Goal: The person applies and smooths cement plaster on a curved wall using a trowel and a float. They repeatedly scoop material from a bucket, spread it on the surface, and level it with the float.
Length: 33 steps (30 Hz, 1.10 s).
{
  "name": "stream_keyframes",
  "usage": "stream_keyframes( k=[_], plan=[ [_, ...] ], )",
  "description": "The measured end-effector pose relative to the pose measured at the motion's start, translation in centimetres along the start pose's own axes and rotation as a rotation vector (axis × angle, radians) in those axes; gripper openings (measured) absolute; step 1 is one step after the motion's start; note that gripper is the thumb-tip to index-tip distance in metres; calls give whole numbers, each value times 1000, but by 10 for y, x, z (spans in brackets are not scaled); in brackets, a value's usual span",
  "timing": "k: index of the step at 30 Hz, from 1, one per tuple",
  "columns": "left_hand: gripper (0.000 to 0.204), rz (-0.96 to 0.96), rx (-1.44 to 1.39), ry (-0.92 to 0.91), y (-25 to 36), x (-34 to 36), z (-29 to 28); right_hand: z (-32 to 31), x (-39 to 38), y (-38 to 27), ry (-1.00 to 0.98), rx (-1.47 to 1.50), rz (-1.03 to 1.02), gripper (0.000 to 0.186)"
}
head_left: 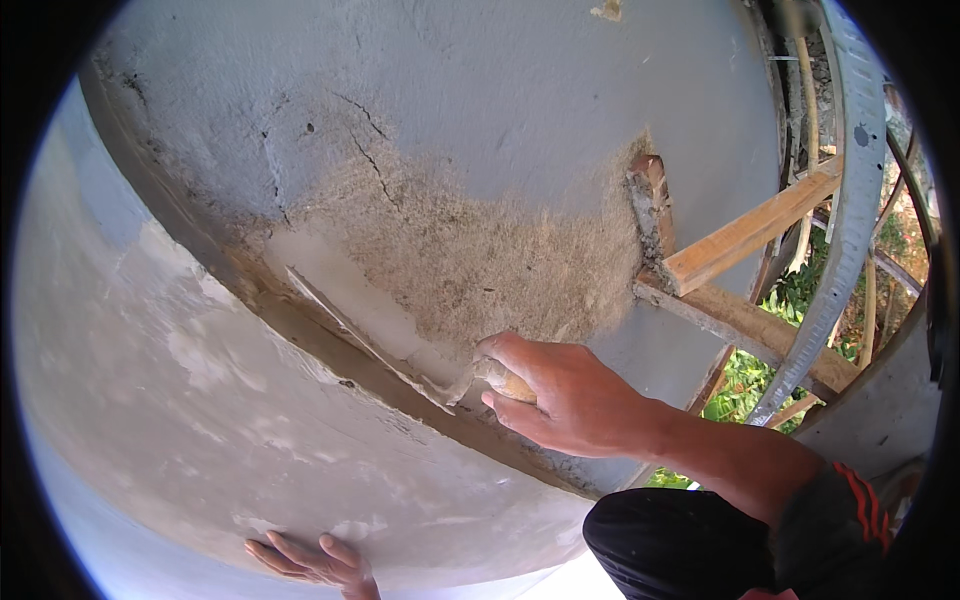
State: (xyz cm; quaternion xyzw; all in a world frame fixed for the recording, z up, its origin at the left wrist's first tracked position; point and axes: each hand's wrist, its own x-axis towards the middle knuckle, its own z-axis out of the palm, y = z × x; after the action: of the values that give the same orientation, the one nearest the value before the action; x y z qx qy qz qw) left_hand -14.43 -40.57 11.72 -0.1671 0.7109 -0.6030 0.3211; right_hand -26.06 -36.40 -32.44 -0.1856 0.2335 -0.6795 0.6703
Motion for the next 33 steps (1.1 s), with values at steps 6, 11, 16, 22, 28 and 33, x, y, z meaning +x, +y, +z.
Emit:
stream_keyframes(
  k=[6, 11, 16, 22, 28, 33],
  plan=[
    [73, 2, 5, 14, 7, 6, -5, 1, 17, -15, -30, -43, -22, 38],
    [72, 5, 2, 17, 6, 7, -5, 7, 22, -16, -8, -97, -85, 38],
    [72, -10, -47, 20, 9, 7, -4, 12, 25, -30, 14, -146, -126, 37],
    [72, -7, -17, 14, 10, 7, -5, 10, 16, -44, 131, -104, -191, 37],
    [71, -8, -5, 19, 7, 3, -4, 1, 21, -18, 53, -145, -97, 36],
    [71, 22, -17, 39, 6, 8, -2, 12, 37, -14, 71, -187, -213, 36]
  ],
)
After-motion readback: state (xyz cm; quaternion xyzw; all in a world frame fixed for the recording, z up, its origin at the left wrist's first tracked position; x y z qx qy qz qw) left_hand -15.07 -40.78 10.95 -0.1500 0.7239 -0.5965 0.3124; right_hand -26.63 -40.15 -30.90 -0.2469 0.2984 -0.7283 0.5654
